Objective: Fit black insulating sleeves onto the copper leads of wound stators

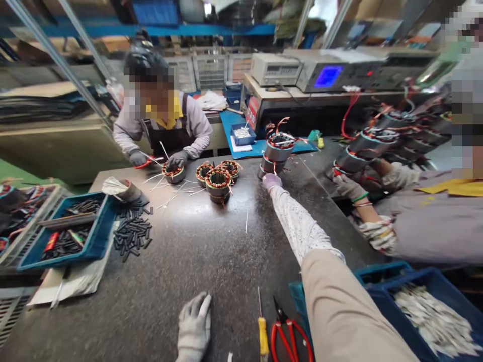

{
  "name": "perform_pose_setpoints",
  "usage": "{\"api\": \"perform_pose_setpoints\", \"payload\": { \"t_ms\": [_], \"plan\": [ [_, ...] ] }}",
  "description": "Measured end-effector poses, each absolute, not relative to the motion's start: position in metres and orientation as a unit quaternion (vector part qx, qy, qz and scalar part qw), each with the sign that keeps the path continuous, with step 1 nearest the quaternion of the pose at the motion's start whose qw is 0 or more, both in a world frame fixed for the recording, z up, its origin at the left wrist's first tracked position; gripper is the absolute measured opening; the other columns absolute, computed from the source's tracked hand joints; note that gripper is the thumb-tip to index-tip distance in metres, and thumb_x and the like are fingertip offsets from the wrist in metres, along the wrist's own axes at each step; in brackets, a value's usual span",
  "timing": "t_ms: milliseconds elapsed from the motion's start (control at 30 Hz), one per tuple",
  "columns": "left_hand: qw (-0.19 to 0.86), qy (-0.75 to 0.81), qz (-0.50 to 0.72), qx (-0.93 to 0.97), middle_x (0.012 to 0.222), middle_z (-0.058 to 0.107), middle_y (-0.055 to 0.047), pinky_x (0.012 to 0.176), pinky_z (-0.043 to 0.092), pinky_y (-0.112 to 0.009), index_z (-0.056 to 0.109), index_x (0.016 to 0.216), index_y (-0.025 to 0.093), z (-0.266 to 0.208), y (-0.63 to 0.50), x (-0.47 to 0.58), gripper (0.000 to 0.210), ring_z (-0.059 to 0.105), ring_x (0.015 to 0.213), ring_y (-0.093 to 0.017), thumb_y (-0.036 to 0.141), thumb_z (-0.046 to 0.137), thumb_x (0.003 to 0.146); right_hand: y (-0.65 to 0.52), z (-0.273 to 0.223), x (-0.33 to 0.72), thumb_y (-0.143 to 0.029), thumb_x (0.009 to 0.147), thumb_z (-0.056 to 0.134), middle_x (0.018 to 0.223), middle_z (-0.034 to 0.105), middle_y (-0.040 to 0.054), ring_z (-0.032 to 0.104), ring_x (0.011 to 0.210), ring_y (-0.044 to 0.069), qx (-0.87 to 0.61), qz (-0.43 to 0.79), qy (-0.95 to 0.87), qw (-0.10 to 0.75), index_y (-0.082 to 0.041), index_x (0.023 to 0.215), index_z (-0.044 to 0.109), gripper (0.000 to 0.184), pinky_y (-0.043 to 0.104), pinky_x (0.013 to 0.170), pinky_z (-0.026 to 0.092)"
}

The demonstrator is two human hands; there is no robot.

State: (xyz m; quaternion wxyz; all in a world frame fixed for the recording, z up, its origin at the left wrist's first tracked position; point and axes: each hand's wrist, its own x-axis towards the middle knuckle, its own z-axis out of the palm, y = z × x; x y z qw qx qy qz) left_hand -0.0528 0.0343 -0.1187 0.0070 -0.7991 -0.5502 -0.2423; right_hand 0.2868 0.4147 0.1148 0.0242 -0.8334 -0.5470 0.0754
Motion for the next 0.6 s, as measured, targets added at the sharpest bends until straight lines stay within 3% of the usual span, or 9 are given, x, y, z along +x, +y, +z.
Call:
{"api": "perform_pose_setpoints", "payload": {
  "t_ms": [133, 267, 400, 467, 533, 600],
  "plan": [
    [-0.046, -0.572, -0.235, -0.785, 0.112, 0.075, -0.004, 0.086, 0.054, -0.037, 0.073, 0.113, 0.031, -0.117, 0.036, -0.052, 0.037, 0.069, 0.097, -0.02, 0.015, 0.051, 0.087, 0.392, 0.112, 0.263, -0.024, 0.093, 0.056, 0.103, 0.072, 0.0227, 0.067, 0.109, 0.03, -0.86, 0.096, -0.499, -0.055, -0.005, 0.103, 0.073, 0.028, 0.04, 0.09, 0.053],
    [-0.17, -0.619, -0.243, -0.727, 0.116, 0.073, -0.009, 0.091, 0.052, -0.045, 0.075, 0.108, 0.029, -0.088, 0.046, -0.037, 0.036, 0.068, 0.1, -0.026, 0.018, 0.048, 0.087, 0.338, 0.114, 0.23, -0.032, 0.096, 0.056, 0.108, 0.072, 0.0184, 0.068, 0.107, 0.024, -0.86, 0.117, -0.49, -0.083, -0.007, 0.109, 0.07, 0.032, 0.039, 0.092, 0.053],
    [-0.295, -0.627, -0.328, -0.642, 0.094, 0.075, -0.007, 0.086, 0.055, -0.042, 0.074, 0.086, 0.025, -0.018, 0.074, -0.047, 0.025, 0.068, 0.089, -0.024, 0.023, 0.051, 0.076, 0.258, 0.107, 0.18, -0.022, 0.098, 0.042, 0.114, 0.071, 0.0201, 0.067, 0.111, 0.023, -0.856, 0.159, -0.488, -0.06, -0.009, 0.113, 0.071, 0.035, 0.028, 0.087, 0.051],
    [-0.293, -0.618, -0.345, -0.642, 0.087, 0.073, -0.006, 0.081, 0.056, -0.038, 0.07, 0.092, 0.023, 0.027, 0.097, -0.071, 0.031, 0.066, 0.086, -0.021, 0.026, 0.042, 0.079, 0.213, 0.099, 0.152, -0.023, 0.099, 0.038, 0.12, 0.071, 0.0148, 0.066, 0.112, 0.021, -0.855, 0.191, -0.482, -0.037, -0.014, 0.118, 0.07, 0.038, 0.025, 0.088, 0.05],
    [-0.273, -0.611, -0.363, -0.648, 0.101, 0.071, -0.009, 0.089, 0.054, -0.044, 0.066, 0.105, 0.015, 0.076, 0.13, -0.098, 0.04, 0.064, 0.099, -0.023, 0.029, 0.035, 0.083, 0.17, 0.088, 0.123, -0.026, 0.1, 0.035, 0.125, 0.069, 0.0096, 0.065, 0.114, 0.02, -0.852, 0.223, -0.473, -0.011, -0.02, 0.122, 0.068, 0.04, 0.025, 0.09, 0.05],
    [-0.235, -0.588, -0.413, -0.655, 0.118, 0.066, -0.008, 0.097, 0.047, -0.048, 0.063, 0.114, 0.015, 0.125, 0.163, -0.116, 0.044, 0.059, 0.115, -0.025, 0.032, 0.031, 0.088, 0.131, 0.077, 0.095, -0.03, 0.101, 0.033, 0.13, 0.066, 0.0066, 0.063, 0.117, 0.019, -0.848, 0.249, -0.468, 0.018, -0.023, 0.127, 0.064, 0.041, 0.026, 0.093, 0.049]
  ]
}}
